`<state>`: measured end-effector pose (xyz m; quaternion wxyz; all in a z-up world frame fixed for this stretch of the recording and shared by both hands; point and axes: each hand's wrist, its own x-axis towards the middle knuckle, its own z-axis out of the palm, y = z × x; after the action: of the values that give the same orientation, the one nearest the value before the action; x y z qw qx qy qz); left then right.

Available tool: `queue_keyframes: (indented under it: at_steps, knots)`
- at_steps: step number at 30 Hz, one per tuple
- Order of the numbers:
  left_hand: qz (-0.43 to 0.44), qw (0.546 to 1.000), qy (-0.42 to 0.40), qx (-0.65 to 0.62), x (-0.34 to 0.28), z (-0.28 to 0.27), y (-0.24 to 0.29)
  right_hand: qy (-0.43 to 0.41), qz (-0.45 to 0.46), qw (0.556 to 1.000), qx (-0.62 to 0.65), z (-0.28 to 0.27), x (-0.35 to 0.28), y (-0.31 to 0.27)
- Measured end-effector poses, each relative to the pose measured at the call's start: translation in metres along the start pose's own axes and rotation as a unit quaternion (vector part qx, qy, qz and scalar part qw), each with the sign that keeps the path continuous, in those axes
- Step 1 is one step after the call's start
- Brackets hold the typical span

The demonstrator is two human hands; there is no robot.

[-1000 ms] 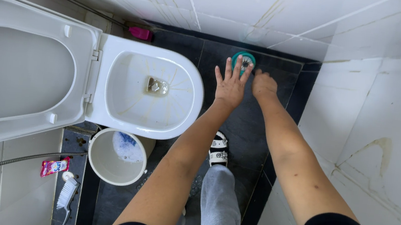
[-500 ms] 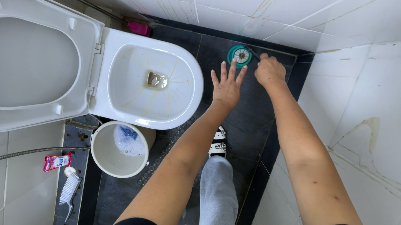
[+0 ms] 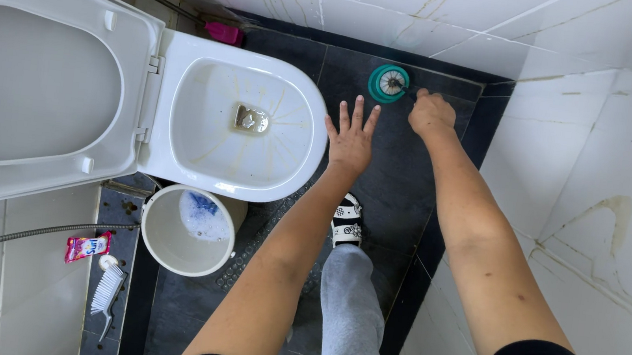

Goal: The person pours a cleaning agent from a sachet into the toilet bowl and then scrubs the interior surfaces with a pink toilet brush. The person also briefly handles a green scrubber on the floor before focusing on scrubbing the toilet bowl.

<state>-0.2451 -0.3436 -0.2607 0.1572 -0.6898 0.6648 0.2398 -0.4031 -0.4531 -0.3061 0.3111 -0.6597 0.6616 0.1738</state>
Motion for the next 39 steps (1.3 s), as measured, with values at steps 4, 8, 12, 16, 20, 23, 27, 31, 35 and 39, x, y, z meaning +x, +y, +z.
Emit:
queue_keyframes:
  at_steps: [4, 8, 12, 16, 20, 23, 27, 31, 35, 39]
  knots:
    - [-0.003, 1.000, -0.008, 0.010, 0.007, 0.005, 0.001, 0.001, -0.009, 1.000, -0.013, 0.010, 0.012, 0.002]
    - [-0.001, 1.000, -0.010, -0.002, 0.010, 0.007, 0.002, -0.007, -0.009, 1.000, -0.018, 0.012, 0.017, 0.001]
    - [0.000, 1.000, -0.015, -0.009, 0.010, 0.006, 0.003, -0.004, -0.031, 0.999, -0.035, 0.016, 0.026, 0.001]
    - [0.003, 1.000, -0.015, -0.003, 0.011, 0.006, 0.003, -0.009, -0.046, 0.998, -0.052, 0.005, 0.035, -0.004]
    - [0.003, 1.000, -0.019, -0.008, 0.011, 0.007, 0.002, -0.021, -0.027, 0.999, -0.040, -0.009, 0.047, -0.005]
    - [0.005, 1.000, -0.019, -0.004, 0.013, 0.008, 0.002, -0.023, -0.001, 1.000, -0.013, -0.008, 0.053, 0.001]
    - [0.006, 1.000, -0.026, -0.005, 0.017, 0.007, 0.005, -0.025, -0.032, 0.999, -0.016, -0.008, 0.051, -0.006]
    - [0.009, 0.999, -0.031, 0.000, 0.018, 0.006, 0.008, -0.027, -0.081, 0.992, -0.094, 0.015, 0.061, -0.015]
    - [0.011, 0.999, -0.034, 0.011, 0.022, 0.007, 0.010, -0.013, -0.114, 0.988, -0.103, 0.020, 0.070, -0.021]
    - [0.010, 0.999, -0.030, 0.011, 0.022, 0.005, 0.010, -0.002, -0.111, 0.990, -0.090, 0.018, 0.076, -0.019]
